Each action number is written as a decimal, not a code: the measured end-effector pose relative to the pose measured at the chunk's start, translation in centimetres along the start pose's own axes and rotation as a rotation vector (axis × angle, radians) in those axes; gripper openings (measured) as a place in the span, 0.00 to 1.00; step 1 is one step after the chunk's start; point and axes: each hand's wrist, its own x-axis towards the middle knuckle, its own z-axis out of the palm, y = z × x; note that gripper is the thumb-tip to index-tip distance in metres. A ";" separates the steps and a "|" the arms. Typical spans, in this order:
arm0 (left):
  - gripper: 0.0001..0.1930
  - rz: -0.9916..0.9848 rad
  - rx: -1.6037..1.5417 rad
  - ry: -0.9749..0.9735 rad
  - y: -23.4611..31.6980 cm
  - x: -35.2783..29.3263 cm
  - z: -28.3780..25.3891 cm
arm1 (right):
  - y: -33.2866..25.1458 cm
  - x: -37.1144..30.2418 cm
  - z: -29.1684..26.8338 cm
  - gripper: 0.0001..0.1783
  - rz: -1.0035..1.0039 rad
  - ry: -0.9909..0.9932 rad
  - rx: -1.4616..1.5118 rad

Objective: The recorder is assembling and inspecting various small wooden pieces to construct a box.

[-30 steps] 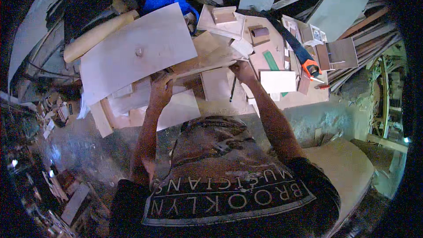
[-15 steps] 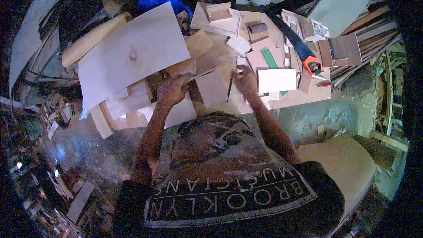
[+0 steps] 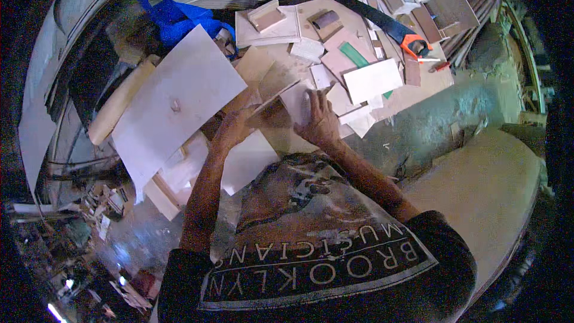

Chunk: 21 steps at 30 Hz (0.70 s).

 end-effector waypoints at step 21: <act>0.18 0.404 0.002 0.325 -10.3 12.2 8.5 | 2.4 0.5 1.1 0.60 -0.127 -0.059 0.177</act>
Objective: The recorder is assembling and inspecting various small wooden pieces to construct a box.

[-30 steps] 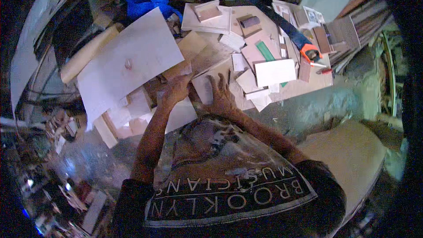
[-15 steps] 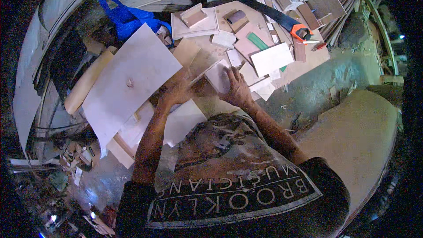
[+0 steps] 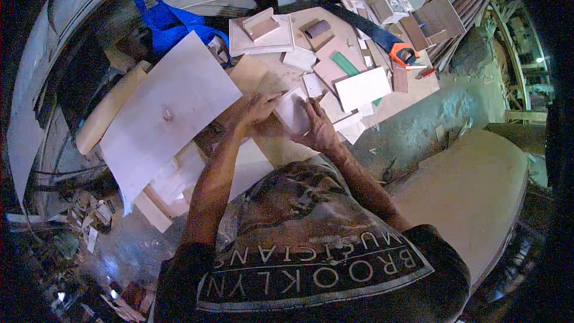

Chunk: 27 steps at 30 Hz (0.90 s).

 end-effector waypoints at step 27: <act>0.22 -0.634 0.085 0.270 15.5 0.1 -2.9 | 5.9 8.8 -2.1 0.20 -0.113 -0.299 0.462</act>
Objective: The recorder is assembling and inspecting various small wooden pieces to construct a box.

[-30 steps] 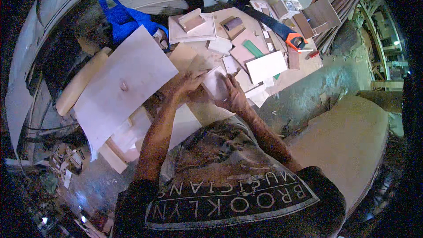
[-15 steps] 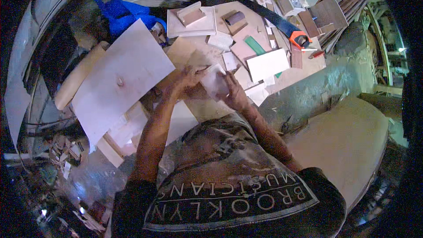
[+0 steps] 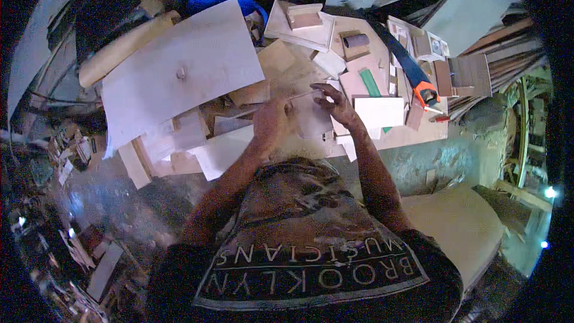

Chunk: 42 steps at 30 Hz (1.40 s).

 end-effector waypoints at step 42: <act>0.31 -0.198 -0.643 0.041 2.8 -8.6 3.2 | 3.2 6.4 -4.7 0.18 0.219 -0.585 0.141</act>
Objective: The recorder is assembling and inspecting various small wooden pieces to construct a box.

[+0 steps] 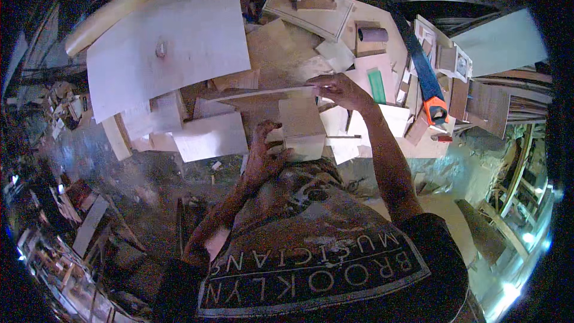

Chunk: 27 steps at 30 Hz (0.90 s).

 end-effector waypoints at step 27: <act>0.24 0.192 0.395 0.217 -2.1 1.8 2.1 | -1.1 -0.4 -0.5 0.19 -0.099 -0.070 -0.244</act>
